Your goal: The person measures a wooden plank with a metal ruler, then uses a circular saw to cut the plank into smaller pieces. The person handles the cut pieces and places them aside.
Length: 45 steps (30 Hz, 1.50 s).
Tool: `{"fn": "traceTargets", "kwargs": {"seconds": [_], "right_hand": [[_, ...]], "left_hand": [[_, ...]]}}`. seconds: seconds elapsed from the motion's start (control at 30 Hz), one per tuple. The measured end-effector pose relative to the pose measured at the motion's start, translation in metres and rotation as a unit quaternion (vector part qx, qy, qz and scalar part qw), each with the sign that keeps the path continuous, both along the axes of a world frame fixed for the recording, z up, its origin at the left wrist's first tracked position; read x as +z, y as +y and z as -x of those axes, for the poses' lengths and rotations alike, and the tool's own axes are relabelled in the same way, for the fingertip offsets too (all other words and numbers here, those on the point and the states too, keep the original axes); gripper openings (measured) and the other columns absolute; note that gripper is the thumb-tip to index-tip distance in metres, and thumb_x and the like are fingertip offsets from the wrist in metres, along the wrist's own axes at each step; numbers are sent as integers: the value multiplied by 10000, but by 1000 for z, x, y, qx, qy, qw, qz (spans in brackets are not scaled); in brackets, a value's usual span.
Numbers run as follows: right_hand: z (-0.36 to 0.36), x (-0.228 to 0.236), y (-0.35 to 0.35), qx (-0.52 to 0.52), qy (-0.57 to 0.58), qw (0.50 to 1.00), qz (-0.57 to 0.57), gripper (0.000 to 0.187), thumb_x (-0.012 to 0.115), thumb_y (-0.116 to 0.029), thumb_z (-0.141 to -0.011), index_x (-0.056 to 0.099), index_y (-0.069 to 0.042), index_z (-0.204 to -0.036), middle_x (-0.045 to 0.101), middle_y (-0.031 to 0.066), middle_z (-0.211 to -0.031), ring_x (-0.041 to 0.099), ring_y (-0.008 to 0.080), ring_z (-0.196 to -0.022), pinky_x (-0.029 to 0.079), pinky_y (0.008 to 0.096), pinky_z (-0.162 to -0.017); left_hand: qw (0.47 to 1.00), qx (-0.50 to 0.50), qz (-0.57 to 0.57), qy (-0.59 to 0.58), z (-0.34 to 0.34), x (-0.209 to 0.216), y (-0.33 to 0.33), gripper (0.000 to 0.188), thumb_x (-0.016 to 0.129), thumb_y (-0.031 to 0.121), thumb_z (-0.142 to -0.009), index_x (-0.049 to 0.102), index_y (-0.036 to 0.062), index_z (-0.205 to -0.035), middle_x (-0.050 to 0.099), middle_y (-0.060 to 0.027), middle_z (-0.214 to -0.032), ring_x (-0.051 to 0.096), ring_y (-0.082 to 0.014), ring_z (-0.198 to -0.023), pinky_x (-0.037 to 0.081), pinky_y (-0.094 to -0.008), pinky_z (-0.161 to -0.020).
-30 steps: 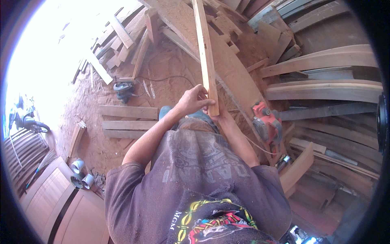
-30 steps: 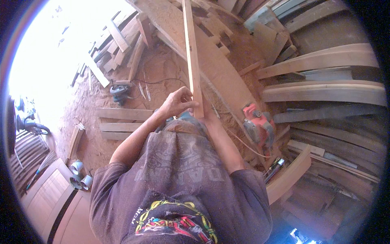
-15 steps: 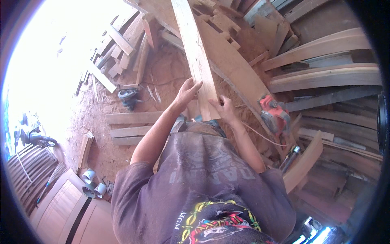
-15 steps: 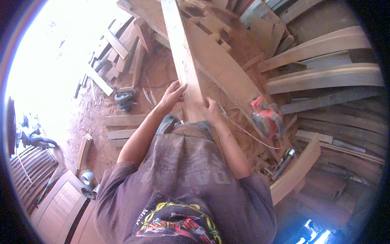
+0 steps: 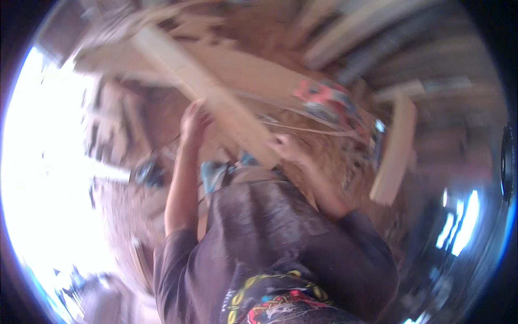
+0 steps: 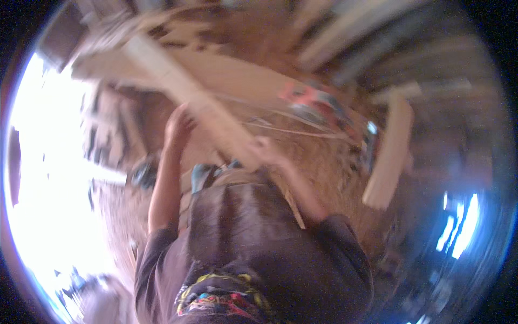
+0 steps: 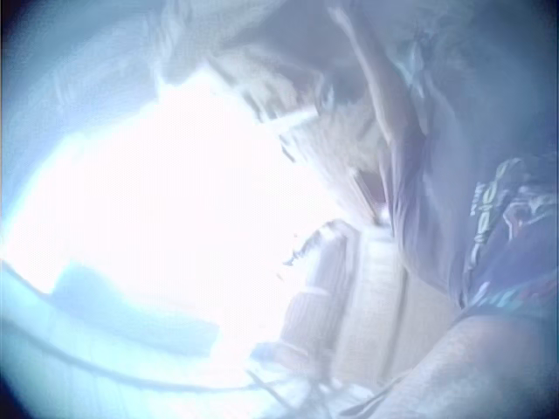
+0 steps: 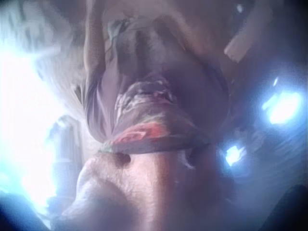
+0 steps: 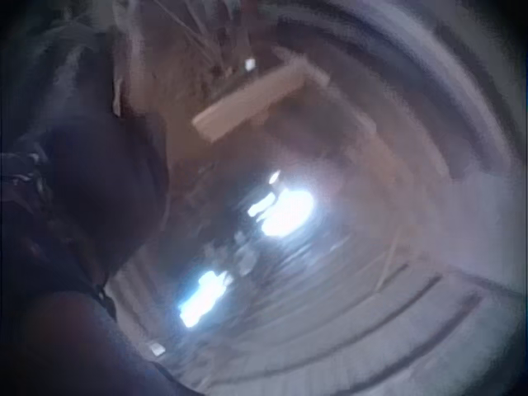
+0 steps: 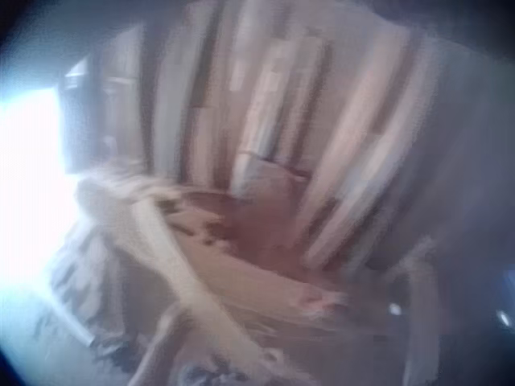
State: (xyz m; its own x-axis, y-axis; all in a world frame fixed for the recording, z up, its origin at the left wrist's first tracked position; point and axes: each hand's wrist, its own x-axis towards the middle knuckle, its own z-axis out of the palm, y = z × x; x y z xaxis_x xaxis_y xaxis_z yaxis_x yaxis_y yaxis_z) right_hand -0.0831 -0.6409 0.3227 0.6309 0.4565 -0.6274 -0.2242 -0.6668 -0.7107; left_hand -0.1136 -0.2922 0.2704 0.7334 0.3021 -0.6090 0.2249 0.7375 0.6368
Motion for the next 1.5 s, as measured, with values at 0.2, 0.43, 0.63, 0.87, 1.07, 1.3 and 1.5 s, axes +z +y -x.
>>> {"fn": "traceTargets", "kwargs": {"seconds": [0.2, 0.43, 0.63, 0.87, 1.07, 1.3, 1.5], "right_hand": [[33, -6, -35, -137, -88, 987, -7, 556, 791, -484, -1002, 763, 1, -1272, 792, 125, -1183, 716, 206, -1132, 556, 379, -987], [98, 20, -101, -405, -9, 914, -23, 630, 705, -563, -1045, 701, -25, -1373, 737, 101, -1289, 681, 193, -1179, 543, 355, -966], [123, 44, -146, -530, -90, 836, -109, 608, 582, -548, -1121, 660, -28, -1426, 707, 89, -1294, 670, 206, -1173, 545, 339, -951], [99, 59, -227, -475, -216, 853, 4, 413, 638, -402, -1129, 710, -52, -1337, 738, 76, -1255, 679, 163, -1163, 539, 337, -1006], [101, -6, -327, -616, -292, 728, -72, 312, 643, -325, -1139, 716, -48, -1262, 730, 26, -1113, 674, 114, -1038, 561, 327, -923], [198, -43, -478, -820, -267, 475, 173, 570, 751, -451, -1044, 661, 39, -1322, 711, 140, -1123, 659, 223, -1006, 556, 380, -889], [227, -83, -517, -876, -144, 459, 40, 823, 814, -531, -978, 539, 26, -1518, 666, 200, -1327, 687, 253, -1132, 601, 413, -878]], "left_hand": [[995, -98, -33, -2, -24, 27, -25, 241, 765, 216, -1044, 651, 116, -1231, 715, 7, -1129, 666, -126, -975, 512, -297, -865], [977, -176, -39, -110, -47, 72, -99, 336, 770, 101, -1026, 646, 125, -1337, 729, -1, -1193, 679, -98, -1032, 535, -282, -856], [943, -267, -70, -187, -84, 119, -175, 411, 750, 43, -1019, 641, 114, -1409, 738, -30, -1342, 706, -129, -1176, 586, -296, -936], [896, -355, -85, -252, -112, 153, -307, 427, 747, 5, -1007, 633, 84, -1411, 733, -54, -1351, 703, -168, -1197, 583, -319, -974], [876, -411, -128, -217, -145, 168, -444, 458, 761, 32, -998, 601, 104, -1421, 721, -42, -1279, 707, -178, -1093, 593, -337, -937], [841, -500, -98, -182, -187, 147, -600, 571, 806, 38, -959, 535, 46, -1462, 739, -111, -1252, 759, -214, -1037, 644, -339, -799], [806, -576, -67, -116, -220, 101, -690, 533, 804, 41, -947, 545, 63, -1412, 744, -114, -1165, 774, -231, -882, 640, -344, -685]]}}
